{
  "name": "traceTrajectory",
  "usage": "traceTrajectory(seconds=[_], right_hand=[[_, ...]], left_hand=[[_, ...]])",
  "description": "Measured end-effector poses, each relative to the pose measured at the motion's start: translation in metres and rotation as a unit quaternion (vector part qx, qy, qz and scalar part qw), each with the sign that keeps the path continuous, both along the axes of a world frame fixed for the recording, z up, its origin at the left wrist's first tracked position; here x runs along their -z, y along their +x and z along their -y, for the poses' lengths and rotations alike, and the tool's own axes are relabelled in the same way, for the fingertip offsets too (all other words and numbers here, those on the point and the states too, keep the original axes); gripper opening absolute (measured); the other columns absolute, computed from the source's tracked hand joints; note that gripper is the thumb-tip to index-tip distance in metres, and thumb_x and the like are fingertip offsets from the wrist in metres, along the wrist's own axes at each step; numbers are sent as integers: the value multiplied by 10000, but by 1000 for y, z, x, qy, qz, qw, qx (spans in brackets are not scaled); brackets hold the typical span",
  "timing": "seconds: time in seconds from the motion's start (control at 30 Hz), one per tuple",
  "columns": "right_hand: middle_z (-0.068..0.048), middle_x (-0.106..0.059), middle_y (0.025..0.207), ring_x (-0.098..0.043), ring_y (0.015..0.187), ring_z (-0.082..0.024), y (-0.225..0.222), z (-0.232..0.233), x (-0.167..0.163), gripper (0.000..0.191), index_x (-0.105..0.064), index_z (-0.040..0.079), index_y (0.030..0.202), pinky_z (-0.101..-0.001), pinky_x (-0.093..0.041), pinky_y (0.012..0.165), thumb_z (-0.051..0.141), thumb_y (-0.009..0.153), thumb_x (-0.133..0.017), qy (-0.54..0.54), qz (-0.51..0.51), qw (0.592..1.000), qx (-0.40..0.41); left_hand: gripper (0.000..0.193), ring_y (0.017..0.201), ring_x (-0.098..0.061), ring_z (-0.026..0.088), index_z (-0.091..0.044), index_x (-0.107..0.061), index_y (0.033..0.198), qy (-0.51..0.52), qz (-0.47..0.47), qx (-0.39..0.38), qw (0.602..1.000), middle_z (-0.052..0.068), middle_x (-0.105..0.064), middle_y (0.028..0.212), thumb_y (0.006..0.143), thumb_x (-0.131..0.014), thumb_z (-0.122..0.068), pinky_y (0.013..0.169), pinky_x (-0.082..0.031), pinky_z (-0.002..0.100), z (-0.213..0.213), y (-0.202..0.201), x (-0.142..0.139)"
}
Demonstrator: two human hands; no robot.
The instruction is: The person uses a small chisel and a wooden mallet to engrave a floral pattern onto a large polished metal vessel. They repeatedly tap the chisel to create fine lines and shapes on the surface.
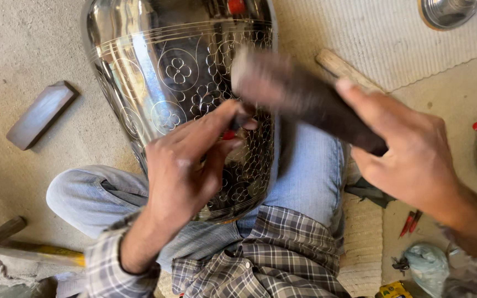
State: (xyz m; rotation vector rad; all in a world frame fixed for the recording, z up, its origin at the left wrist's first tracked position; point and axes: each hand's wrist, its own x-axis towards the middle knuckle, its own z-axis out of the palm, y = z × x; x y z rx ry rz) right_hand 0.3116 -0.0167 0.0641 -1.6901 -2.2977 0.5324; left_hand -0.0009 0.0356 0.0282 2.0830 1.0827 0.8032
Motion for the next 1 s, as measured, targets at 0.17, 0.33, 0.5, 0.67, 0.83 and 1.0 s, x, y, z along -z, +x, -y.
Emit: traceTrajectory(seconds=[0.17, 0.33, 0.5, 0.67, 0.83, 1.0], right_hand=[[-29, -649, 831, -598, 612, -174, -8, -48, -36, 860, -326, 219, 1607, -280, -536, 500, -38, 887, -720, -58, -11, 994, -87], [-73, -659, 909, -657, 669, -170, -30, -76, -77, 867, -337, 198, 1575, -304, -577, 578, -50, 832, -708, -6, 27, 982, -186], [-28, -618, 824, -616, 604, -143, -39, -86, -98, 917, -390, 260, 1608, -323, -564, 558, -82, 819, -708, -30, 84, 975, -205], [9, -528, 694, -498, 505, -150, -39, -85, -104, 918, -411, 370, 1582, -322, -520, 494, -76, 828, -686, -2, 168, 959, -227], [-3, -545, 695, -543, 513, -138, -44, -79, -97, 966, -419, 354, 1568, -331, -578, 579, -119, 784, -727, 16, 178, 960, -216], [-168, -645, 933, -622, 688, -267, -36, -83, -96, 758, -448, 73, 1500, -394, -542, 623, -151, 829, -720, 61, 64, 983, -160]], left_hand=[[429, 715, -756, 80, -75, -594, 1418, -10, 81, -157, 984, 77, -793, 1087, 1024, -728, 30, 585, -623, 215, 28, 6, 9], [457, 776, -763, 101, -12, -547, 1449, -39, 186, -212, 959, 134, -768, 1111, 1037, -695, 122, 661, -650, 193, 41, 14, 9], [436, 879, -741, 154, 56, -462, 1402, -83, 248, -242, 934, 201, -717, 1165, 1024, -661, 146, 781, -660, 231, 53, 17, 10], [367, 959, -746, 177, 44, -439, 1354, -56, 304, -247, 918, 183, -703, 1069, 1075, -664, 125, 888, -677, 255, 62, 19, 20], [334, 851, -768, 156, 17, -470, 1316, -74, 313, -200, 926, 186, -734, 1065, 1064, -670, 108, 731, -684, 218, 51, 12, 23], [339, 910, -800, 169, 6, -530, 1347, -25, 193, -150, 969, 163, -752, 1133, 1066, -703, 85, 741, -699, 233, 35, 9, 17]])
